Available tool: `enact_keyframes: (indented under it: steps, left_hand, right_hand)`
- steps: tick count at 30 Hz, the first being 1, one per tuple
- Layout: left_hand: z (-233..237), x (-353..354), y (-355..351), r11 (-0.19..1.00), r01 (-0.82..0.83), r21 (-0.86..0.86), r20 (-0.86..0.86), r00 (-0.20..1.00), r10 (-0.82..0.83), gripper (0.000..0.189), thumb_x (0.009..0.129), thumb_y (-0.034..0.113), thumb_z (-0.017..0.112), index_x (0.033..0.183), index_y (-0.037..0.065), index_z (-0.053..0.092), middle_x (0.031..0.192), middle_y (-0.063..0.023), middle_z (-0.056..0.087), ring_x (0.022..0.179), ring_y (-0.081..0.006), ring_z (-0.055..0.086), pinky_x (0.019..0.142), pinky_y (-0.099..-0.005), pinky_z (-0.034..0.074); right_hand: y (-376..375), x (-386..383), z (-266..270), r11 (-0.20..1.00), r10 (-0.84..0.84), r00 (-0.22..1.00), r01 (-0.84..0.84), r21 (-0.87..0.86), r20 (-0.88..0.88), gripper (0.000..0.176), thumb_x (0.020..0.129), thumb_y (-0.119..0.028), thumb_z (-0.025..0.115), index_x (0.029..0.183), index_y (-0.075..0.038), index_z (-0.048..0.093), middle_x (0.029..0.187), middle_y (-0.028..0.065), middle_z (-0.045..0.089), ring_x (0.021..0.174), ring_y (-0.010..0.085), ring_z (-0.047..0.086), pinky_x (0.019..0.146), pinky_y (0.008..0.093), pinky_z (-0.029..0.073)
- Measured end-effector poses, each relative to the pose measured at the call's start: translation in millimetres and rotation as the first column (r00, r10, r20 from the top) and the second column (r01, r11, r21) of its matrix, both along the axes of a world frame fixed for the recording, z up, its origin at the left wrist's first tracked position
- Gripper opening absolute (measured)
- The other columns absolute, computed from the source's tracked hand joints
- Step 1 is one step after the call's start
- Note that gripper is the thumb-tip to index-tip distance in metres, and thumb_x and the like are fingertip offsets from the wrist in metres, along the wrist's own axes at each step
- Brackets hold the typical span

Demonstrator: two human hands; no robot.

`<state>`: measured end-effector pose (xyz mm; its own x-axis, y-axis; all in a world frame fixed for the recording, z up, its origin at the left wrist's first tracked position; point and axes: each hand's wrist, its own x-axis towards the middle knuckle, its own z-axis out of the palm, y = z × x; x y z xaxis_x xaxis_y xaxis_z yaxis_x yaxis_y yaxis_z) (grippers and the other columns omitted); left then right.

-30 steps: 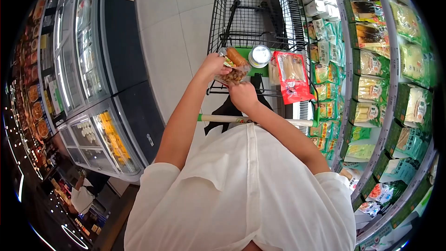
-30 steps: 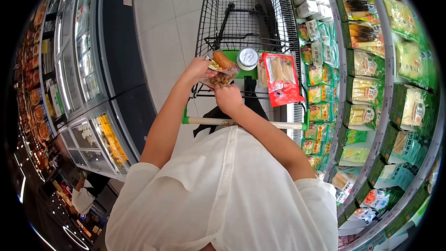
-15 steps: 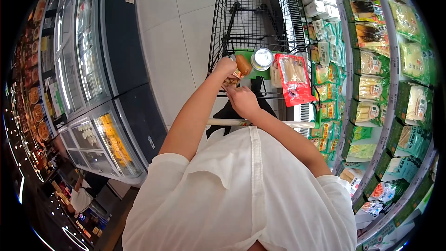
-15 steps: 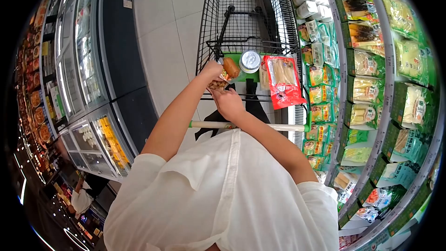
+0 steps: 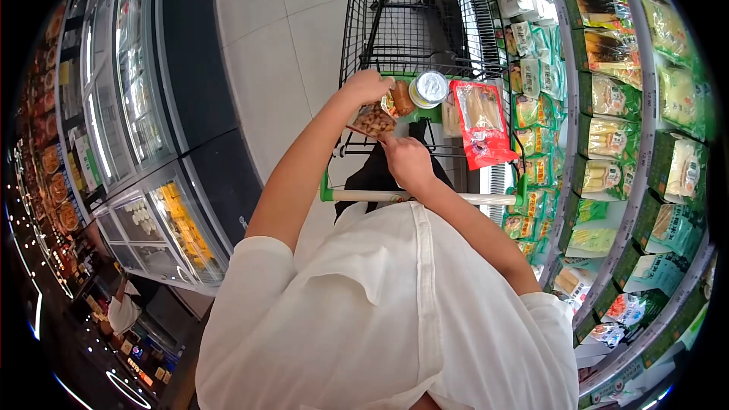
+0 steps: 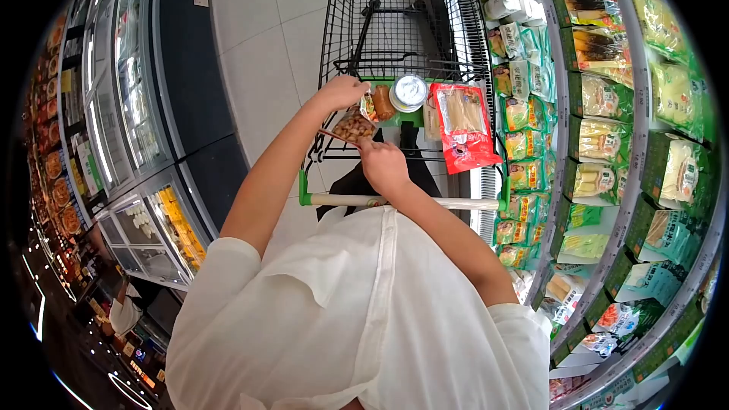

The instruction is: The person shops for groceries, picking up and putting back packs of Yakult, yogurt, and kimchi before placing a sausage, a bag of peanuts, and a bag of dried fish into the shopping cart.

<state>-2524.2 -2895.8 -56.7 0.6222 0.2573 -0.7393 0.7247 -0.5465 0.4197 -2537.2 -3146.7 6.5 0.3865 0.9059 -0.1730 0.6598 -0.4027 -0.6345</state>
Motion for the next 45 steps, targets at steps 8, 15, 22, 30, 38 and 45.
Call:
enact_keyframes:
  steps: [8, 15, 22, 30, 38, 45]
  left_hand:
    - [60, -102, -42, 0.967, -0.249, 0.048, -0.093, 0.963, 0.252, 0.059, 0.107, 0.051, 0.063, 0.123, -0.003, 0.079, 0.096, -0.0218, 0.08, 0.094, -0.0323, 0.079, 0.087, -0.0458, 0.061]
    - [55, -103, -74, 0.883, -0.425, -0.199, 0.443, 0.765, 0.468, 0.033, 0.101, 0.003, 0.063, 0.13, 0.004, 0.079, 0.088, -0.0111, 0.077, 0.073, -0.0162, 0.069, 0.069, -0.0329, 0.055]
    - [32, -106, -42, 0.914, -0.391, -0.111, 0.413, 0.818, 0.4, 0.038, 0.094, -0.002, 0.058, 0.123, 0.004, 0.081, 0.088, -0.0153, 0.078, 0.076, -0.0218, 0.072, 0.073, -0.0371, 0.057]
    - [47, -109, -19, 0.93, -0.368, -0.001, 0.417, 0.845, 0.335, 0.036, 0.095, -0.002, 0.054, 0.115, 0.003, 0.084, 0.082, -0.0174, 0.077, 0.069, -0.0231, 0.073, 0.066, -0.0386, 0.056]
    - [136, -95, -37, 0.858, -0.438, -0.269, 0.348, 0.786, 0.511, 0.032, 0.099, -0.002, 0.057, 0.117, -0.001, 0.083, 0.094, -0.0104, 0.081, 0.075, -0.0129, 0.071, 0.07, -0.0306, 0.056]
    - [104, -78, -23, 0.709, -0.469, -0.527, 0.208, 0.737, 0.643, 0.03, 0.097, -0.003, 0.059, 0.114, -0.003, 0.083, 0.095, -0.0074, 0.081, 0.078, -0.0106, 0.069, 0.072, -0.0286, 0.056]
  right_hand:
    - [-7, -3, 8, 0.996, -0.071, 0.996, 0.067, -0.065, -0.056, 0.016, 0.107, -0.017, 0.065, 0.114, -0.003, 0.069, 0.085, 0.0175, 0.077, 0.085, 0.0356, 0.076, 0.092, 0.0502, 0.06]
    - [-18, -5, 4, 0.996, 0.046, 0.999, -0.046, 0.079, 0.0, 0.021, 0.106, -0.016, 0.066, 0.121, -0.001, 0.068, 0.09, 0.0154, 0.077, 0.087, 0.0346, 0.076, 0.099, 0.0487, 0.058]
    - [3, -17, -20, 0.973, 0.213, 0.97, -0.22, 0.061, 0.115, 0.016, 0.103, -0.018, 0.067, 0.096, -0.005, 0.073, 0.091, 0.0105, 0.079, 0.089, 0.0265, 0.077, 0.09, 0.0421, 0.055]
    - [17, -16, -11, 0.996, 0.085, 0.991, -0.082, 0.029, -0.107, 0.025, 0.103, -0.028, 0.07, 0.096, -0.005, 0.075, 0.084, 0.0165, 0.078, 0.084, 0.0365, 0.076, 0.086, 0.0486, 0.059]
    - [-29, 18, -10, 0.965, -0.248, 0.931, 0.263, 0.021, -0.266, 0.033, 0.105, -0.032, 0.072, 0.119, -0.004, 0.08, 0.096, 0.024, 0.078, 0.089, 0.0443, 0.076, 0.082, 0.0538, 0.06]
    - [-34, 31, -22, 0.935, -0.345, 0.897, 0.355, -0.014, -0.275, 0.037, 0.105, -0.032, 0.072, 0.127, -0.003, 0.078, 0.103, 0.0255, 0.079, 0.093, 0.044, 0.076, 0.084, 0.0542, 0.06]
